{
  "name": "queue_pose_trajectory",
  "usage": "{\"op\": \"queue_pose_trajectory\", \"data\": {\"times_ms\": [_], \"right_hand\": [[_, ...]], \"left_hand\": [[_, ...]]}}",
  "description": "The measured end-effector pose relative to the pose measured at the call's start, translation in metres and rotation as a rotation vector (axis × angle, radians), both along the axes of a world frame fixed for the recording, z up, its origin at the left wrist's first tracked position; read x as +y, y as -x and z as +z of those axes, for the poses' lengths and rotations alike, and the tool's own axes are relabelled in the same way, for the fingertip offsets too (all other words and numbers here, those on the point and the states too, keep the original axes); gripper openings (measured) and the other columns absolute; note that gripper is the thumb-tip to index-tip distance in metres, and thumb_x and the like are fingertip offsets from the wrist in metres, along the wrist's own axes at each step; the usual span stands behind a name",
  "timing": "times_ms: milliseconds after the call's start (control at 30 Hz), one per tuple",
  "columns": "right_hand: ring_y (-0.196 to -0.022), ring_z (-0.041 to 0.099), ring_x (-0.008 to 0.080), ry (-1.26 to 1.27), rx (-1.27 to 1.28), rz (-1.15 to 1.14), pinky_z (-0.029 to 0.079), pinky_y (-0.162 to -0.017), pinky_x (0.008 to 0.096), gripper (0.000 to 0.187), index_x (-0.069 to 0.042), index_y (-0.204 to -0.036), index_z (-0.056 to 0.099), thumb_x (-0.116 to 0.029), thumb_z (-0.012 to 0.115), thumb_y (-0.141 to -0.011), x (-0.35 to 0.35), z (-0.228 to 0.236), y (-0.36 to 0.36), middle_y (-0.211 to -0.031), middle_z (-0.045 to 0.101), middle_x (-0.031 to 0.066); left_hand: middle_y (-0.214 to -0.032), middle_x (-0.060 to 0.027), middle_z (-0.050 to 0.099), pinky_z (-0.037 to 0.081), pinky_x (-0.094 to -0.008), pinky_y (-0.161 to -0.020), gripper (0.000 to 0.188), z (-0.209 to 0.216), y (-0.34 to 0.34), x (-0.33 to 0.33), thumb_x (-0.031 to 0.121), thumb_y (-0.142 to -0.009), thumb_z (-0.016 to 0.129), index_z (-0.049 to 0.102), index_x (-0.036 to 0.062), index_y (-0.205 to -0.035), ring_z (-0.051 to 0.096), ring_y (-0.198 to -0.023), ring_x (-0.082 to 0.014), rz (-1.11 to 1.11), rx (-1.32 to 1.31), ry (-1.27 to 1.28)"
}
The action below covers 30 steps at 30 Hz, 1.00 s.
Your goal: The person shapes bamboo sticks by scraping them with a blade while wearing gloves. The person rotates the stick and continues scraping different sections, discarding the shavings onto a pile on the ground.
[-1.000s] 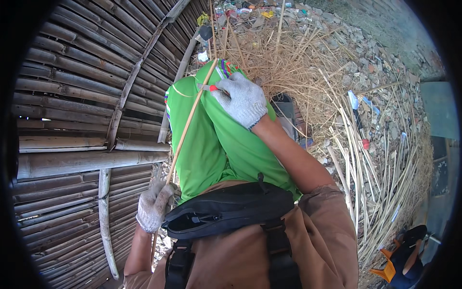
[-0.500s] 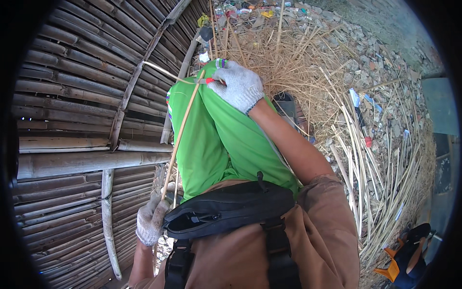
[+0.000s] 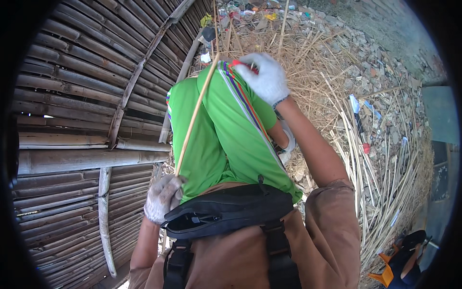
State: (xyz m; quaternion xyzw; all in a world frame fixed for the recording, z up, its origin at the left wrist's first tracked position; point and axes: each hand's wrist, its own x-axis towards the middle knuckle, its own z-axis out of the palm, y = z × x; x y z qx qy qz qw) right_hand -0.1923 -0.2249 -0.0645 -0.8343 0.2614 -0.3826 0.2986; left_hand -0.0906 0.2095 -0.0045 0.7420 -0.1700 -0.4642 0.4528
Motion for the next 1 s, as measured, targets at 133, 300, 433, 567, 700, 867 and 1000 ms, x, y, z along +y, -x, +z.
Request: {"op": "queue_pose_trajectory", "data": {"times_ms": [133, 300, 433, 567, 700, 867, 1000], "right_hand": [[-0.092, 0.076, 0.0312, 0.076, 0.163, 0.067, 0.062, -0.084, 0.0457, 0.026, -0.021, -0.11, 0.085, -0.043, 0.078, -0.098, 0.03, -0.012, -0.012, -0.1, 0.075, 0.0072], [-0.088, 0.076, 0.0343, 0.126, 0.18, 0.128, 0.061, -0.078, 0.0496, 0.027, -0.02, -0.107, 0.084, -0.045, 0.077, -0.098, 0.036, -0.021, -0.01, -0.097, 0.071, 0.0097], [-0.086, 0.076, 0.0355, 0.127, 0.215, 0.16, 0.061, -0.077, 0.0508, 0.028, -0.02, -0.106, 0.083, -0.046, 0.076, -0.098, 0.037, -0.016, -0.008, -0.098, 0.071, 0.0109], [-0.091, 0.078, 0.0339, 0.151, 0.266, 0.127, 0.062, -0.079, 0.0468, 0.026, -0.022, -0.112, 0.085, -0.042, 0.079, -0.097, 0.046, -0.017, -0.008, -0.105, 0.075, 0.0095], [-0.091, 0.078, 0.0337, 0.137, 0.253, 0.114, 0.063, -0.078, 0.0468, 0.025, -0.022, -0.112, 0.085, -0.041, 0.08, -0.097, 0.055, -0.016, -0.01, -0.105, 0.075, 0.0096], [-0.089, 0.078, 0.0341, 0.153, 0.236, 0.083, 0.062, -0.077, 0.0479, 0.026, -0.022, -0.113, 0.085, -0.041, 0.08, -0.097, 0.059, -0.016, -0.01, -0.103, 0.074, 0.0095], [-0.088, 0.077, 0.0338, 0.108, 0.252, 0.057, 0.062, -0.077, 0.0471, 0.026, -0.021, -0.113, 0.085, -0.042, 0.079, -0.098, 0.056, -0.015, -0.013, -0.102, 0.074, 0.0092]], "left_hand": [[-0.077, 0.0009, 0.065, 0.032, -0.0246, -0.038, 0.035, -0.013, -0.022, -0.068, 0.031, -0.115, 0.064, 0.072, -0.0022, -0.124, 0.046, -0.045, -0.0062, 0.004, 0.18, 0.111], [-0.072, 0.0013, 0.06, 0.03, -0.0251, -0.039, 0.034, -0.019, -0.039, -0.13, 0.03, -0.114, 0.064, 0.072, -0.0029, -0.121, 0.044, -0.045, -0.0067, 0.018, 0.225, 0.16], [-0.074, 0.0005, 0.062, 0.032, -0.0259, -0.04, 0.032, -0.026, -0.048, -0.152, 0.028, -0.114, 0.064, 0.073, -0.0018, -0.122, 0.046, -0.045, -0.0077, -0.002, 0.249, 0.207], [-0.076, -0.0006, 0.064, 0.033, -0.0269, -0.04, 0.03, -0.027, -0.048, -0.141, 0.026, -0.114, 0.064, 0.074, -0.0014, -0.122, 0.048, -0.046, -0.0087, -0.005, 0.276, 0.196], [-0.076, -0.0005, 0.064, 0.034, -0.0269, -0.039, 0.03, -0.02, -0.042, -0.13, 0.026, -0.114, 0.064, 0.073, -0.0017, -0.121, 0.047, -0.045, -0.0088, 0.015, 0.269, 0.179], [-0.067, 0.0015, 0.057, 0.031, -0.0253, -0.039, 0.033, -0.006, -0.028, -0.12, 0.028, -0.115, 0.064, 0.073, -0.0031, -0.117, 0.043, -0.044, -0.0069, 0.068, 0.244, 0.127], [-0.066, 0.0015, 0.056, 0.03, -0.0256, -0.039, 0.033, -0.001, -0.022, -0.106, 0.028, -0.114, 0.064, 0.073, -0.0034, -0.116, 0.042, -0.043, -0.0072, 0.096, 0.254, 0.121]]}}
